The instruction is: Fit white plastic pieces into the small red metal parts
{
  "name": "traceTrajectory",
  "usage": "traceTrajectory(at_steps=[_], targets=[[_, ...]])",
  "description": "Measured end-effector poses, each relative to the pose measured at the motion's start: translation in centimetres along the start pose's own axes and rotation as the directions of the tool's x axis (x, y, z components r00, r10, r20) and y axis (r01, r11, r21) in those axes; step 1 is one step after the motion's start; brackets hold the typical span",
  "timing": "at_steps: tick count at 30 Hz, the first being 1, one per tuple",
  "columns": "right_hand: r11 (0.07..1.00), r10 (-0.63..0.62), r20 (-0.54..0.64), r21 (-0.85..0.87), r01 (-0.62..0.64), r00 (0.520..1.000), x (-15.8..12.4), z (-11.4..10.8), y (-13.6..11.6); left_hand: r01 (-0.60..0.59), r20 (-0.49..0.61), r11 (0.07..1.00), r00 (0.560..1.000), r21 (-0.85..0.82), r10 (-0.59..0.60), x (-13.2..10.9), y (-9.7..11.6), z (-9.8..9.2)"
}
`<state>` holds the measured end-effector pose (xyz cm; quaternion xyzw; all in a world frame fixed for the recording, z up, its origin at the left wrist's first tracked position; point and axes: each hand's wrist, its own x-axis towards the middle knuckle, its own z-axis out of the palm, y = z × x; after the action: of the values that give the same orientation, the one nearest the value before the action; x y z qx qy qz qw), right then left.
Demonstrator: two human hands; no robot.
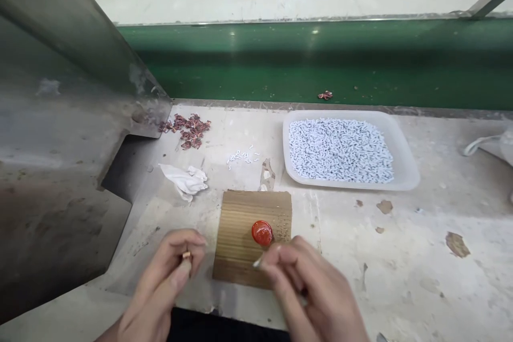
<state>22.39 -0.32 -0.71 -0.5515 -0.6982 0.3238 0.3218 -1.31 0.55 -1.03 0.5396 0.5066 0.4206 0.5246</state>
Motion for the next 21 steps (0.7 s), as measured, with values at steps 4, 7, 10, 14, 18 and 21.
traceTrajectory(at_steps=[4, 7, 10, 14, 18, 21], targets=[[0.889, -0.145, 0.141, -0.415, 0.191, 0.979, 1.8, -2.1, 2.7, 0.271, 0.038, 0.948, 0.959, 0.168, -0.281, 0.1, -1.2, -3.3], [0.854, -0.183, 0.206, -0.451, 0.26, 0.961, 2.6, -2.1, 2.9, 0.346, 0.002, 0.936, 0.938, 0.064, -0.347, 0.3, -1.9, -4.5], [0.815, -0.222, 0.234, -0.488, 0.312, 0.946, 3.1, -1.5, 2.3, 0.349, 0.0, 0.933, 0.937, -0.084, -0.35, 0.7, -2.0, -4.6], [0.793, -0.225, 0.292, -0.5, 0.349, 0.929, 3.3, -1.4, 2.2, 0.322, 0.096, 0.925, 0.947, -0.202, -0.308, 1.3, -1.5, -4.5], [0.789, -0.239, 0.273, -0.504, 0.351, 0.932, 2.9, -2.1, 2.3, 0.236, 0.135, 0.957, 0.967, -0.167, -0.215, 1.3, -0.9, -4.1], [0.876, -0.205, 0.201, -0.398, 0.271, 0.958, 2.1, -2.3, 1.3, 0.092, 0.076, 0.986, 0.994, -0.137, -0.082, 1.0, -0.1, -2.9]])
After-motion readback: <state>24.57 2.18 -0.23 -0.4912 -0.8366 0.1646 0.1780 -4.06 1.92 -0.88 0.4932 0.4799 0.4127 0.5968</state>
